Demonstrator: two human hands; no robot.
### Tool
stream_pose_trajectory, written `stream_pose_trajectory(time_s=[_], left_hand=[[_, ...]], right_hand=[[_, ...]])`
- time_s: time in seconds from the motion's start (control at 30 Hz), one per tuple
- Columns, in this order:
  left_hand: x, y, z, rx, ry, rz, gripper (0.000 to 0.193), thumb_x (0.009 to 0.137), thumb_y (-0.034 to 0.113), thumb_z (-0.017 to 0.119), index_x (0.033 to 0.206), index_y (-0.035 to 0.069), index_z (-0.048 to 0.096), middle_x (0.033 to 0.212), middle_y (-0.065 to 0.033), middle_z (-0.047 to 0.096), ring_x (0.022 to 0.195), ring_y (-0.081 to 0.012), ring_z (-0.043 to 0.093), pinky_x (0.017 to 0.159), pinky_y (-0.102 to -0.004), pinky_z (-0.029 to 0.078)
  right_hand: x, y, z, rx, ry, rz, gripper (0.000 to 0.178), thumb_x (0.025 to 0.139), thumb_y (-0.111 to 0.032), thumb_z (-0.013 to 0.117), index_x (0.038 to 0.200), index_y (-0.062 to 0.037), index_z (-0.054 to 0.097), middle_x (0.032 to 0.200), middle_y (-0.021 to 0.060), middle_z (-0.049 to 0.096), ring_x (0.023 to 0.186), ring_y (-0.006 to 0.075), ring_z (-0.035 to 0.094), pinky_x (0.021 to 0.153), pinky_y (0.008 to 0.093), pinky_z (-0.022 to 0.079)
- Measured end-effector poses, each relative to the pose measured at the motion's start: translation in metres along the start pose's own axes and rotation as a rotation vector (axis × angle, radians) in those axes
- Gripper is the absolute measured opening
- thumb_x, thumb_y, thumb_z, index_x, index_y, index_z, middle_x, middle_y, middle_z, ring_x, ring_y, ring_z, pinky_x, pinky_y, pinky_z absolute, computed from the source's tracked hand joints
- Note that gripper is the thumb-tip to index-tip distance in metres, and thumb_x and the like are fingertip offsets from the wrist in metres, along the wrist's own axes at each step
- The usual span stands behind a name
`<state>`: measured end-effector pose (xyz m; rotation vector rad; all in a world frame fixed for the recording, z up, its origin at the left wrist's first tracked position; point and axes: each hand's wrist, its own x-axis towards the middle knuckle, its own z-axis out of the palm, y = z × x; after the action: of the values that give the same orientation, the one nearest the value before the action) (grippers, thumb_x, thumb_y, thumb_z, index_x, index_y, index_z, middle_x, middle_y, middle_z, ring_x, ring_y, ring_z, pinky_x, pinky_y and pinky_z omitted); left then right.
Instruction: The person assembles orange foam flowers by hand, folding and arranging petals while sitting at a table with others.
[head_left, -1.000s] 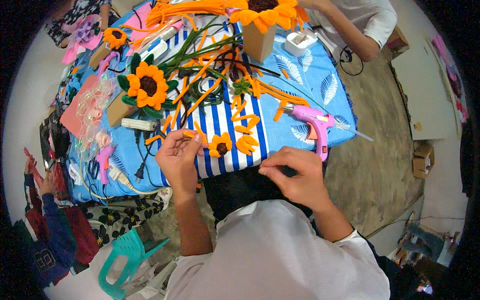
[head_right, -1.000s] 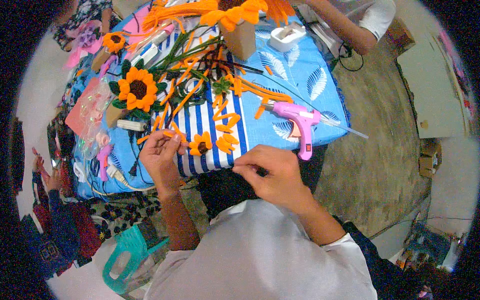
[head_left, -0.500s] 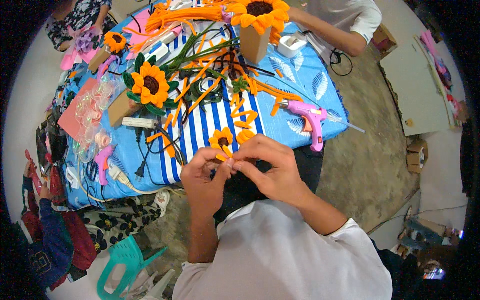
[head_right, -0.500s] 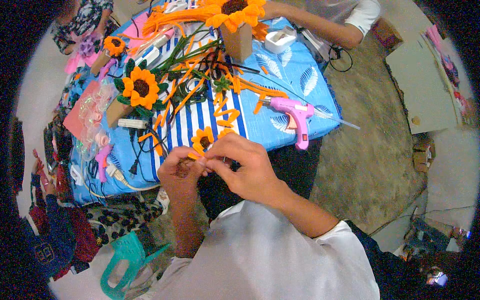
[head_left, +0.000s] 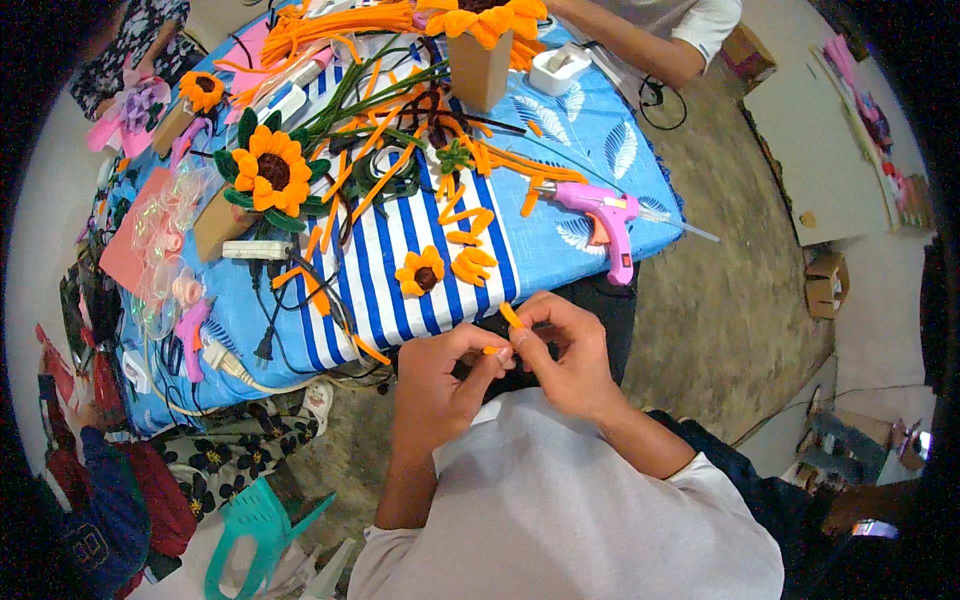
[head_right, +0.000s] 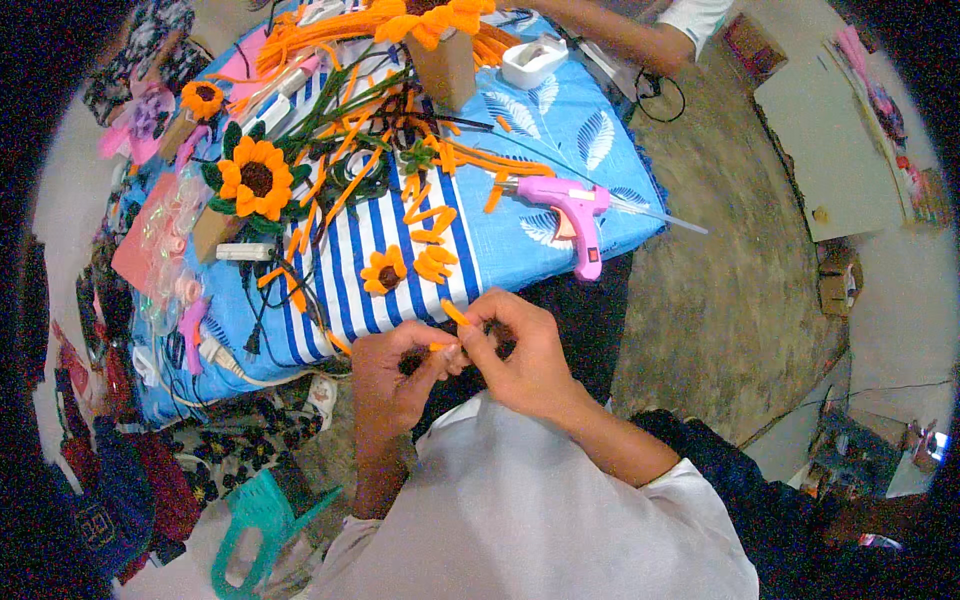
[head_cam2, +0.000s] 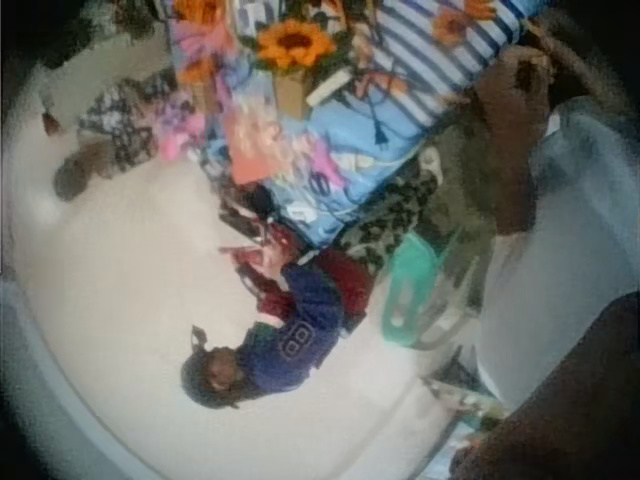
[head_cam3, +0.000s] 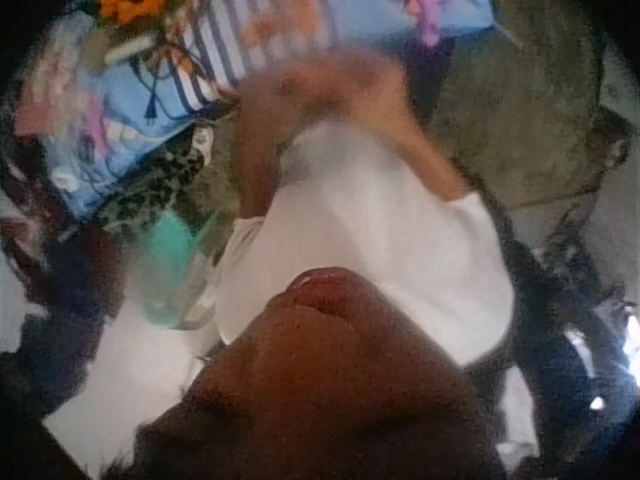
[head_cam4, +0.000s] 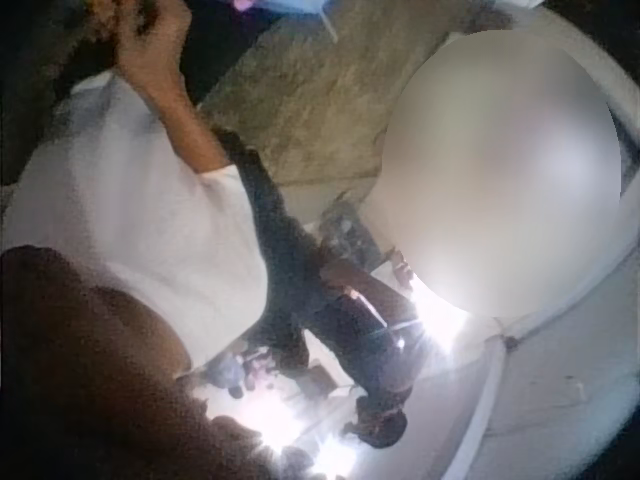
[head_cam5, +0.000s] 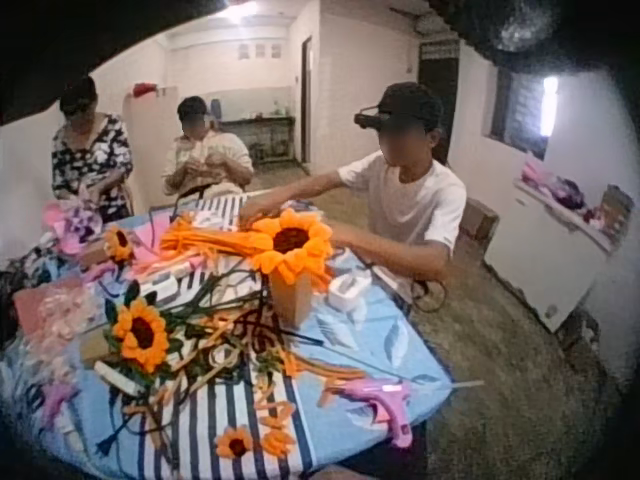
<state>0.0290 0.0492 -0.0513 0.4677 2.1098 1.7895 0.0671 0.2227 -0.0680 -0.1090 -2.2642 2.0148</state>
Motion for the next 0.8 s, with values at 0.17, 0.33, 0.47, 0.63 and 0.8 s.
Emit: stream_pose_trajectory(time_s=[0.17,0.33,0.47,0.63,0.8], left_hand=[[0.008,0.005,0.001,0.166,-0.008,0.090,0.009,0.086,0.006,0.073,0.094,0.001,0.071,0.073,-0.0094,0.072,0.065,-0.0146,0.070,0.059,-0.0251,0.052],[0.018,0.005,-0.001,0.285,0.097,0.242,0.011,0.080,0.000,0.076,0.090,0.002,0.071,0.072,-0.0093,0.070,0.061,-0.0153,0.067,0.054,-0.0254,0.048],[0.022,-0.003,0.010,0.285,0.252,0.327,0.014,0.076,-0.005,0.078,0.087,0.001,0.072,0.073,-0.0100,0.070,0.057,-0.0162,0.064,0.051,-0.0256,0.046],[0.034,-0.009,0.010,0.231,0.071,0.343,0.020,0.071,-0.008,0.081,0.086,0.000,0.072,0.073,-0.0106,0.070,0.058,-0.0168,0.063,0.050,-0.0249,0.044],[0.047,0.000,0.016,0.273,0.020,0.376,0.020,0.069,-0.009,0.082,0.083,-0.003,0.071,0.072,-0.0119,0.069,0.059,-0.0178,0.063,0.052,-0.0249,0.044]], right_hand=[[0.010,-0.006,0.000,0.161,-0.058,0.066,0.005,0.093,-0.002,0.066,0.093,0.0011,0.062,0.084,0.0050,0.064,0.074,0.0087,0.062,0.061,0.0237,0.048],[0.020,0.001,-0.006,0.271,-0.016,-0.022,0.012,0.092,0.004,0.065,0.103,0.0030,0.064,0.096,0.0090,0.066,0.082,0.0110,0.063,0.067,0.0230,0.051],[0.014,0.009,-0.015,0.200,-0.023,-0.026,0.016,0.088,0.011,0.064,0.102,0.0036,0.065,0.100,0.0117,0.066,0.086,0.0149,0.066,0.071,0.0249,0.054],[0.017,0.009,-0.026,0.134,-0.144,0.037,0.018,0.081,0.000,0.072,0.098,-0.0018,0.067,0.086,0.0099,0.069,0.075,0.0214,0.070,0.066,0.0328,0.055],[0.019,0.020,-0.039,0.089,-0.182,-0.039,0.019,0.082,0.004,0.072,0.100,0.0003,0.067,0.091,0.0078,0.071,0.077,0.0131,0.069,0.065,0.0261,0.057]])
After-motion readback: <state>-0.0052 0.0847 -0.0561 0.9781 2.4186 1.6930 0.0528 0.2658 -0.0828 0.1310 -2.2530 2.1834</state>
